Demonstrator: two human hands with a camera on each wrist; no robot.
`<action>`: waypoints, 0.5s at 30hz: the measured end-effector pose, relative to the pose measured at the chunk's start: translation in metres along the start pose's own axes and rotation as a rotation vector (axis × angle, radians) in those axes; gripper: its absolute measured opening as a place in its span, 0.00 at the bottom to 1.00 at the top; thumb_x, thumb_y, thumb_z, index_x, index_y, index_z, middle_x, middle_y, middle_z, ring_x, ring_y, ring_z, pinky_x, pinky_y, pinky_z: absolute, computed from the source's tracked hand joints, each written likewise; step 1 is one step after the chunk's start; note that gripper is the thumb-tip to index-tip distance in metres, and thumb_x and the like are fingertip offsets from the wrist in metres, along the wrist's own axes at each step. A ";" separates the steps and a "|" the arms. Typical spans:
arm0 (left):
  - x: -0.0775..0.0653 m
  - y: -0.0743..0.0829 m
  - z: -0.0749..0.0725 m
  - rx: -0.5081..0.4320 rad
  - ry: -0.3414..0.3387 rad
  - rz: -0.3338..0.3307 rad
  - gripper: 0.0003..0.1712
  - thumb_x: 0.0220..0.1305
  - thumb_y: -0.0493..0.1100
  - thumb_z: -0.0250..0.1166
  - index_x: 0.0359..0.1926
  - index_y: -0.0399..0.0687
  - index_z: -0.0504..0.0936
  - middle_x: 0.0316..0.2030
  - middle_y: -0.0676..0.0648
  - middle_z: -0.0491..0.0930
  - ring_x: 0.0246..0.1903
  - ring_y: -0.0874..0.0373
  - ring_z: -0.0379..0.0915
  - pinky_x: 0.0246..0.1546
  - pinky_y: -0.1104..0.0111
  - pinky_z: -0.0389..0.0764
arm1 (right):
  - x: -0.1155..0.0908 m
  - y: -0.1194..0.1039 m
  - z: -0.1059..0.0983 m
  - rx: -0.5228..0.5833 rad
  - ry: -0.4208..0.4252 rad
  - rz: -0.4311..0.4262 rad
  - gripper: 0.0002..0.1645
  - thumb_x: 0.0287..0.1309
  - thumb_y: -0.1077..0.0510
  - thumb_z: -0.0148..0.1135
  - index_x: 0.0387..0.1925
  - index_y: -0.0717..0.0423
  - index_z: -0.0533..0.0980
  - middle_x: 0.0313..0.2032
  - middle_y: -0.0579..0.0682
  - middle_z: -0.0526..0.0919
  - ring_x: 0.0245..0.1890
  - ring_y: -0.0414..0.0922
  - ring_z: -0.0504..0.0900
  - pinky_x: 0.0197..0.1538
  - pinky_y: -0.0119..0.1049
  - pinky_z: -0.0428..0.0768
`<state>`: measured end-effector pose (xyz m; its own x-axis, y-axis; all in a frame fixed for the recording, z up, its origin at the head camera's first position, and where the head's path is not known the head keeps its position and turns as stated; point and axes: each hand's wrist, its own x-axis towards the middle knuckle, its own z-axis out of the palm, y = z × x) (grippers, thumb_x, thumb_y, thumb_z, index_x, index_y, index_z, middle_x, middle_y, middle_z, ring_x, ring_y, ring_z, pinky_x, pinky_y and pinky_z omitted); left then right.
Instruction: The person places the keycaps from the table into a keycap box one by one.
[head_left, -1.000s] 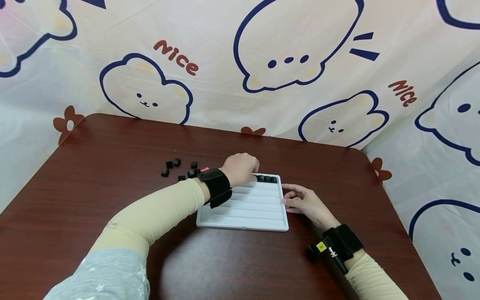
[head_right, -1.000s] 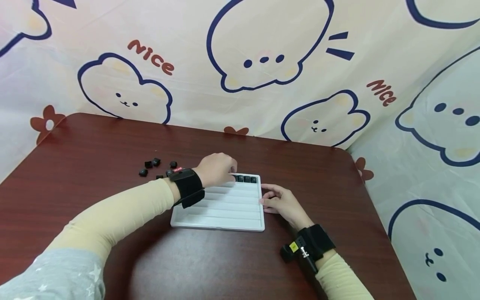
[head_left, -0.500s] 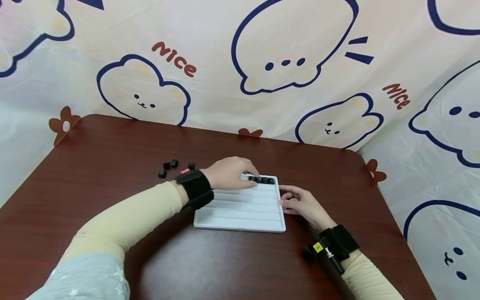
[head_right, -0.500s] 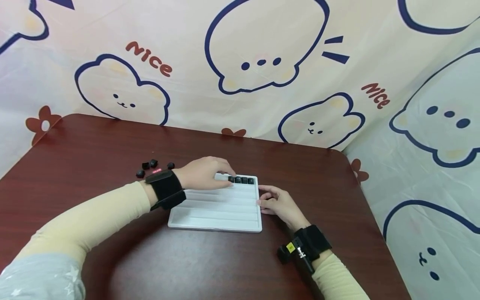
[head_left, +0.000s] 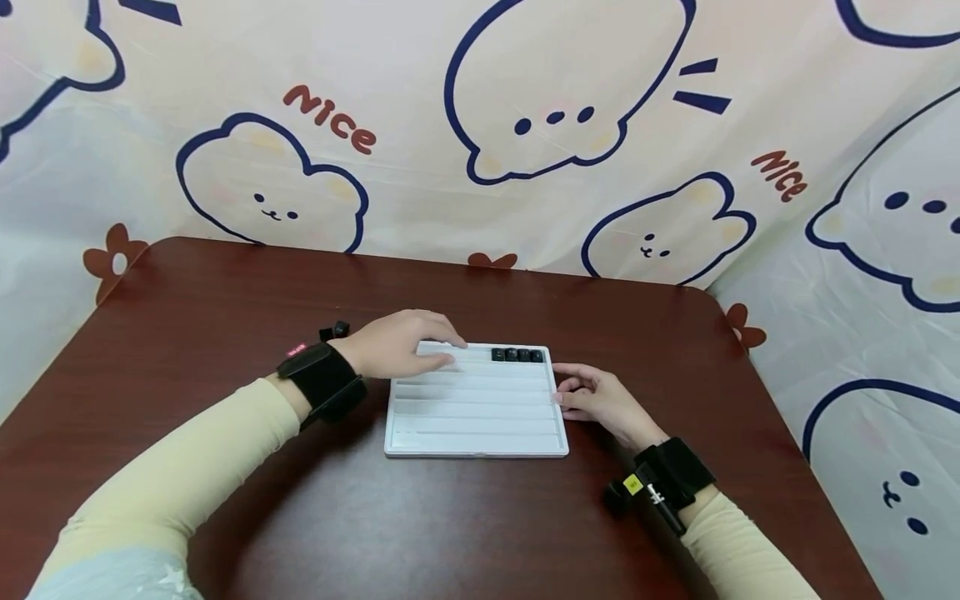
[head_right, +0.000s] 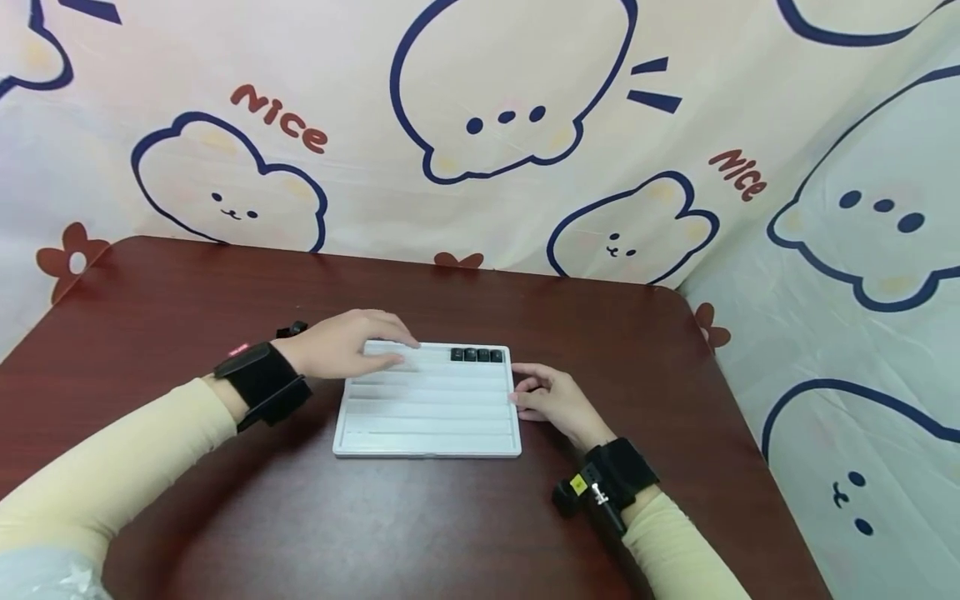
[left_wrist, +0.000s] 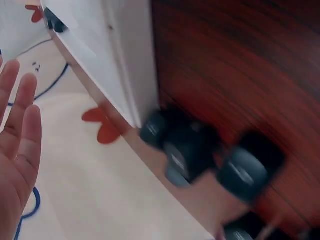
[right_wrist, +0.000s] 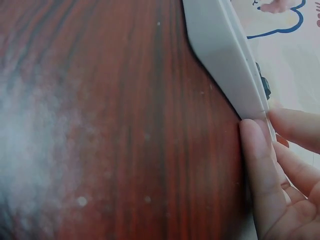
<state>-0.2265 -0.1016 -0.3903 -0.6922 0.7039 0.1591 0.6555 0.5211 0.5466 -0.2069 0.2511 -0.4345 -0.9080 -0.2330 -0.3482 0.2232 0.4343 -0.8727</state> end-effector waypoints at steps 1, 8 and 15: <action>-0.004 -0.003 -0.003 0.001 0.014 -0.002 0.16 0.72 0.43 0.65 0.58 0.45 0.86 0.51 0.48 0.85 0.54 0.54 0.78 0.59 0.58 0.77 | 0.001 -0.001 0.000 -0.001 -0.002 -0.002 0.37 0.66 0.65 0.68 0.73 0.64 0.66 0.44 0.57 0.78 0.37 0.42 0.82 0.43 0.36 0.85; -0.034 -0.019 -0.024 0.003 0.119 -0.049 0.15 0.72 0.36 0.63 0.56 0.43 0.87 0.51 0.48 0.85 0.48 0.55 0.79 0.52 0.56 0.80 | 0.004 -0.005 -0.002 -0.008 -0.010 -0.006 0.36 0.66 0.66 0.66 0.73 0.64 0.65 0.43 0.56 0.78 0.38 0.40 0.82 0.43 0.36 0.85; -0.072 -0.034 -0.034 0.056 0.143 -0.166 0.13 0.72 0.36 0.64 0.54 0.44 0.87 0.49 0.48 0.85 0.44 0.56 0.78 0.49 0.56 0.81 | 0.002 -0.002 0.000 -0.005 -0.014 0.016 0.37 0.66 0.65 0.67 0.73 0.63 0.65 0.44 0.56 0.78 0.38 0.42 0.82 0.43 0.36 0.85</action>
<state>-0.2088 -0.1862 -0.3928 -0.8251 0.5330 0.1877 0.5420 0.6527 0.5293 -0.2095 0.2497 -0.4337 -0.8990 -0.2384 -0.3674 0.2361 0.4428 -0.8650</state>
